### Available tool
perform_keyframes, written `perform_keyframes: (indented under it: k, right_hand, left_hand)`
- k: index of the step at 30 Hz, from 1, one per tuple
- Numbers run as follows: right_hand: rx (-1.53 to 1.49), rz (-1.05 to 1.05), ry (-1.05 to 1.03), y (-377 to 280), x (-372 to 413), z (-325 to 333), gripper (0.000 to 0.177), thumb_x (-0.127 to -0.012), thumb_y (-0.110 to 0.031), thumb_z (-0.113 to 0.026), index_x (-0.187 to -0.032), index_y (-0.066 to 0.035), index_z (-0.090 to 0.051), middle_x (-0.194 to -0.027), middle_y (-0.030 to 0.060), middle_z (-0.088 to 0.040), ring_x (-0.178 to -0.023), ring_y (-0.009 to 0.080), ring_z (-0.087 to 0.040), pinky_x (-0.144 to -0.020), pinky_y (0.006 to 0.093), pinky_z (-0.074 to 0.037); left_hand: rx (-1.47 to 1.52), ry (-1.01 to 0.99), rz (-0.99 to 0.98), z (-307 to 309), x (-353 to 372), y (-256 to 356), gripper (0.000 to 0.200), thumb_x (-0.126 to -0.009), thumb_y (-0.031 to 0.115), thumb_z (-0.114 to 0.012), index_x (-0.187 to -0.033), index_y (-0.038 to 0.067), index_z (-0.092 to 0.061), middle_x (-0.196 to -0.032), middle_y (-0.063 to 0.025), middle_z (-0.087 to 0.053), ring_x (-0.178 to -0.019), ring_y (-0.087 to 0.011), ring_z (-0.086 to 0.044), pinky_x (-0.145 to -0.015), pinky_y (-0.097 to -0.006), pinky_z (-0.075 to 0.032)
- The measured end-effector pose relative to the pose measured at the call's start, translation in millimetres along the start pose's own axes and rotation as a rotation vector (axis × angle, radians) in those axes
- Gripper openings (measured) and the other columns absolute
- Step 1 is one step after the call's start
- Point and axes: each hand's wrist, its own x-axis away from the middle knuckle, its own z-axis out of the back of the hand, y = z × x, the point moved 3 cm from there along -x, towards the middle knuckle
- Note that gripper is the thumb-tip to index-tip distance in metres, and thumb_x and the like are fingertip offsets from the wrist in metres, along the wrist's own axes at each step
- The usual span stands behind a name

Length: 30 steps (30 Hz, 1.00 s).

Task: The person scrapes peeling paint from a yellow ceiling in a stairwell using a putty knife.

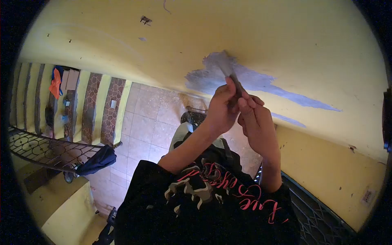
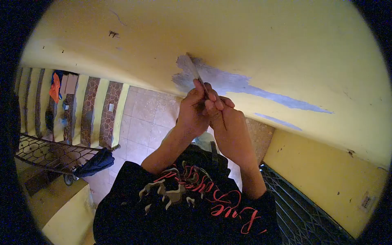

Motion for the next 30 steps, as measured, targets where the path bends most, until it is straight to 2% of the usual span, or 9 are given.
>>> perform_keyframes:
  k: [2,4,7,13,16,19,23,24,30]
  right_hand:
    - [-0.003,0.051,0.007,2,5,-4,0.032,-0.097,-0.024,-0.042,-0.101,0.004,-0.057,-0.086,0.0288,-0.058,-0.076,0.0460,-0.057,-0.063,0.0464,-0.045]
    - [0.002,0.182,0.067,11,-12,-12,0.035,-0.098,-0.026,-0.043,-0.102,0.006,-0.057,-0.060,0.0086,-0.048,-0.053,0.0145,-0.048,-0.049,0.0302,-0.037]
    - [0.036,0.311,0.108,11,-24,-15,0.035,-0.097,-0.025,-0.044,-0.103,0.007,-0.056,-0.063,0.0128,-0.049,-0.058,0.0193,-0.051,-0.053,0.0325,-0.039]
    - [-0.006,0.183,0.001,-5,4,-9,0.036,-0.098,-0.027,-0.044,-0.095,0.006,-0.056,-0.060,0.0094,-0.047,-0.052,0.0178,-0.046,-0.051,0.0322,-0.038]
    - [-0.200,-0.026,-0.015,9,15,-6,0.036,-0.098,-0.030,-0.044,-0.089,0.003,-0.055,-0.056,0.0054,-0.043,-0.046,0.0129,-0.040,-0.045,0.0294,-0.032]
    - [0.078,0.111,0.001,19,-14,-12,0.035,-0.098,-0.029,-0.044,-0.089,0.003,-0.054,-0.057,0.0068,-0.045,-0.048,0.0140,-0.041,-0.046,0.0310,-0.034]
    - [0.080,0.247,0.166,9,-10,-14,0.034,-0.097,-0.027,-0.045,-0.087,0.004,-0.054,-0.058,0.0152,-0.047,-0.051,0.0267,-0.046,-0.050,0.0352,-0.037]
    - [0.103,0.099,0.037,11,-12,-14,0.031,-0.097,-0.026,-0.046,-0.092,0.004,-0.054,-0.062,0.0206,-0.051,-0.056,0.0349,-0.051,-0.052,0.0377,-0.038]
    - [0.164,0.095,0.093,-9,-8,-21,0.032,-0.097,-0.026,-0.046,-0.093,0.005,-0.054,-0.072,0.0252,-0.058,-0.068,0.0406,-0.059,-0.056,0.0417,-0.042]
  left_hand:
    - [0.037,-0.015,0.010,1,8,-4,0.047,-0.096,0.042,-0.041,-0.082,0.000,-0.058,-0.079,-0.0170,-0.065,-0.083,-0.0302,-0.064,-0.079,-0.0373,-0.050]
    - [0.136,0.006,-0.057,2,-1,7,0.047,-0.096,0.043,-0.041,-0.082,0.001,-0.056,-0.078,-0.0155,-0.065,-0.080,-0.0301,-0.063,-0.079,-0.0370,-0.050]
    - [0.185,0.204,-0.041,10,-5,9,0.048,-0.095,0.045,-0.042,-0.081,0.002,-0.056,-0.076,-0.0142,-0.064,-0.083,-0.0310,-0.062,-0.079,-0.0373,-0.050]
    - [0.208,-0.085,-0.082,-9,7,11,0.049,-0.097,0.044,-0.038,-0.081,0.001,-0.056,-0.074,-0.0152,-0.063,-0.087,-0.0316,-0.063,-0.079,-0.0377,-0.050]
    - [0.066,-0.032,0.031,-17,14,1,0.048,-0.096,0.045,-0.038,-0.077,0.005,-0.053,-0.069,-0.0123,-0.060,-0.084,-0.0334,-0.059,-0.085,-0.0433,-0.044]
    - [0.081,0.173,0.092,-8,-1,10,0.047,-0.096,0.045,-0.039,-0.077,0.005,-0.053,-0.068,-0.0116,-0.059,-0.084,-0.0337,-0.059,-0.085,-0.0431,-0.044]
    - [0.118,0.087,-0.004,-19,3,12,0.043,-0.095,0.044,-0.042,-0.079,0.005,-0.053,-0.071,-0.0098,-0.057,-0.075,-0.0247,-0.056,-0.077,-0.0370,-0.045]
    - [0.117,0.087,0.010,-12,-2,11,0.042,-0.095,0.044,-0.042,-0.078,0.006,-0.051,-0.072,-0.0086,-0.055,-0.071,-0.0231,-0.053,-0.076,-0.0369,-0.045]
    - [0.347,0.002,-0.058,6,-3,19,0.044,-0.096,0.043,-0.041,-0.079,0.005,-0.055,-0.066,-0.0107,-0.058,-0.081,-0.0323,-0.060,-0.077,-0.0412,-0.048]
